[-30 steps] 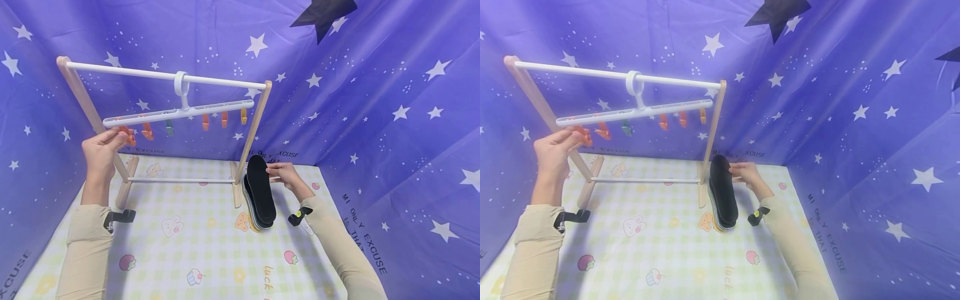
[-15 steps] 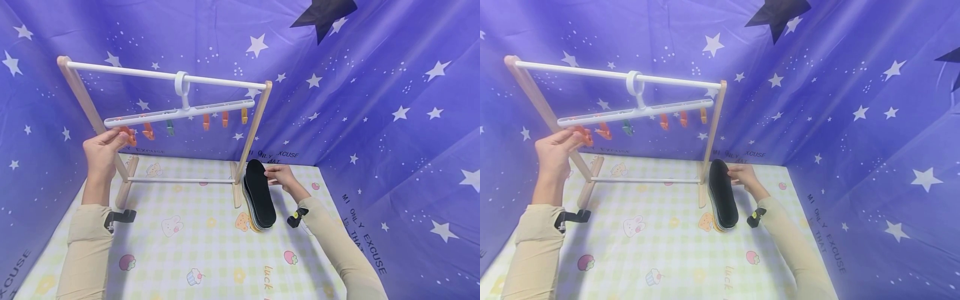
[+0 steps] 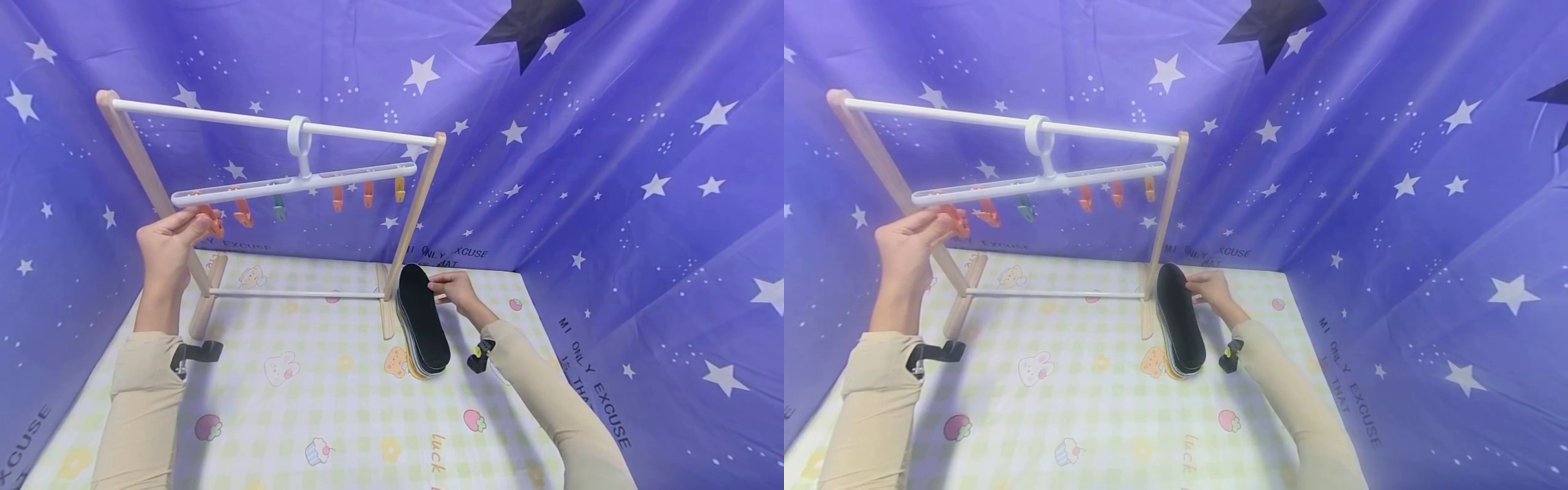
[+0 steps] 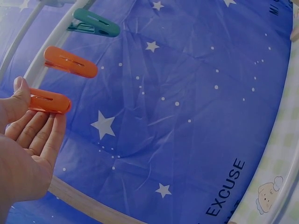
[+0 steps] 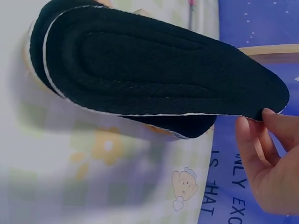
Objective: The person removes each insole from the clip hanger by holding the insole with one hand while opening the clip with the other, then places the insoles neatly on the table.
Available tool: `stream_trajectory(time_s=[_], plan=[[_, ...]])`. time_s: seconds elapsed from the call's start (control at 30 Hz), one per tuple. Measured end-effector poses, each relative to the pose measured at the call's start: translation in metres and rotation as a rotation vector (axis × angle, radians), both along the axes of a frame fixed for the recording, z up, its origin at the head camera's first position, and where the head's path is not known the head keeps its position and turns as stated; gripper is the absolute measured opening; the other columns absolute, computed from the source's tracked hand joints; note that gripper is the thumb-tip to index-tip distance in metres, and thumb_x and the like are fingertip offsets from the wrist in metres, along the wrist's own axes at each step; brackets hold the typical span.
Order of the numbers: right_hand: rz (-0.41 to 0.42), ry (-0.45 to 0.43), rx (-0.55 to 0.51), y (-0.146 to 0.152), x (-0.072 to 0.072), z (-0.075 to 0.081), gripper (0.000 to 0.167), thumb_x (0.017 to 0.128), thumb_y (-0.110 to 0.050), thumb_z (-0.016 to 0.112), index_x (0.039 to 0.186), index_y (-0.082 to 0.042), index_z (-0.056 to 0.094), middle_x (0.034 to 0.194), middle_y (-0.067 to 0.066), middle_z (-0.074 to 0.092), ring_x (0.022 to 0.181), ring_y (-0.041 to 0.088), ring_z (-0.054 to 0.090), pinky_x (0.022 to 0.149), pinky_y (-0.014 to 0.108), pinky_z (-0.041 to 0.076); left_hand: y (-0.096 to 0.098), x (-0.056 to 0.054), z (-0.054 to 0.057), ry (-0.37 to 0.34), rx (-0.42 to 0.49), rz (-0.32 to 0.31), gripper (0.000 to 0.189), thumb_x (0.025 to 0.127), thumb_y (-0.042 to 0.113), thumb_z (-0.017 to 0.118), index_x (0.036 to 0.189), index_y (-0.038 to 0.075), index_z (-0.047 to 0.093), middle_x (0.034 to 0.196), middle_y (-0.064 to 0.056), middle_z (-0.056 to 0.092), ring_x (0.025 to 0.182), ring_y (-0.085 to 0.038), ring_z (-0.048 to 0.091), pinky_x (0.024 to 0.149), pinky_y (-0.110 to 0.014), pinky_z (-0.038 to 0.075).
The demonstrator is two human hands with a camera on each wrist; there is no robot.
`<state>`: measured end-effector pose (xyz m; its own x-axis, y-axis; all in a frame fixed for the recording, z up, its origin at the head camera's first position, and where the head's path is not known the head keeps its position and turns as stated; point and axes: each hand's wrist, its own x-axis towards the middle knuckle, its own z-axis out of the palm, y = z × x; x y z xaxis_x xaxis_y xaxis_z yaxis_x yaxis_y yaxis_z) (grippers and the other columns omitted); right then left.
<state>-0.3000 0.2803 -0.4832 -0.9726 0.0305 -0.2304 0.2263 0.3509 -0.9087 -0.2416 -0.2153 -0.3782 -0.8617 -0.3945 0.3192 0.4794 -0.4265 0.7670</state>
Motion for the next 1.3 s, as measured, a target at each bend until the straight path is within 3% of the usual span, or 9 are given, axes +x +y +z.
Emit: stream_trajectory(time_s=[0.2, 0.47, 0.63, 0.8, 1.13, 1.3], plan=[[-0.005, 0.046, 0.060, 0.000, -0.002, -0.008, 0.023, 0.092, 0.004, 0.070, 0.113, 0.014, 0.070, 0.076, -0.001, 0.074, 0.064, 0.005, 0.067, 0.062, 0.031, 0.064, 0.000, -0.001, 0.000, 0.021, -0.018, -0.005, 0.013, 0.087, -0.011, 0.072, 0.099, -0.015, 0.074, 0.075, -0.011, 0.078, 0.067, -0.017, 0.077, 0.074, -0.025, 0.063], [0.049, 0.121, 0.182, 0.001, -0.007, -0.019, 0.020, 0.092, 0.002, 0.071, 0.108, 0.012, 0.073, 0.091, 0.017, 0.078, 0.066, 0.008, 0.069, 0.060, 0.032, 0.064, -0.001, -0.002, -0.002, 0.021, -0.022, 0.000, 0.013, 0.087, -0.012, 0.071, 0.099, -0.014, 0.074, 0.076, -0.010, 0.078, 0.066, -0.017, 0.076, 0.074, -0.024, 0.063], [0.085, 0.159, 0.312, -0.003, -0.006, -0.020, 0.018, 0.091, 0.002, 0.071, 0.106, 0.011, 0.074, 0.098, 0.025, 0.076, 0.069, 0.012, 0.072, 0.065, 0.041, 0.065, -0.001, -0.003, -0.003, 0.010, -0.017, 0.002, 0.012, 0.087, -0.012, 0.071, 0.097, -0.010, 0.076, 0.075, -0.010, 0.078, 0.067, -0.016, 0.077, 0.073, -0.024, 0.063], [0.090, 0.165, 0.377, -0.005, -0.006, -0.021, 0.017, 0.090, 0.002, 0.072, 0.104, 0.010, 0.076, 0.097, 0.026, 0.076, 0.066, 0.009, 0.069, 0.070, 0.048, 0.065, -0.001, -0.003, -0.003, 0.010, -0.009, -0.006, 0.013, 0.086, -0.012, 0.072, 0.099, -0.012, 0.075, 0.076, -0.011, 0.078, 0.067, -0.017, 0.077, 0.074, -0.024, 0.063], [0.103, 0.195, 0.505, -0.009, -0.007, -0.025, 0.012, 0.088, -0.001, 0.074, 0.097, 0.007, 0.078, 0.091, 0.022, 0.077, 0.073, 0.035, 0.075, 0.056, 0.030, 0.062, -0.001, -0.002, -0.003, 0.016, -0.019, -0.011, 0.015, 0.087, -0.011, 0.071, 0.101, -0.014, 0.074, 0.078, -0.011, 0.078, 0.067, -0.018, 0.077, 0.074, -0.025, 0.063], [0.103, 0.200, 0.550, -0.010, -0.007, -0.027, 0.013, 0.087, -0.001, 0.075, 0.096, 0.006, 0.078, 0.091, 0.022, 0.078, 0.061, 0.028, 0.072, 0.051, 0.024, 0.057, 0.000, -0.001, -0.003, 0.015, -0.023, -0.011, 0.014, 0.087, -0.011, 0.071, 0.101, -0.014, 0.074, 0.078, -0.011, 0.079, 0.067, -0.017, 0.077, 0.074, -0.024, 0.063]])
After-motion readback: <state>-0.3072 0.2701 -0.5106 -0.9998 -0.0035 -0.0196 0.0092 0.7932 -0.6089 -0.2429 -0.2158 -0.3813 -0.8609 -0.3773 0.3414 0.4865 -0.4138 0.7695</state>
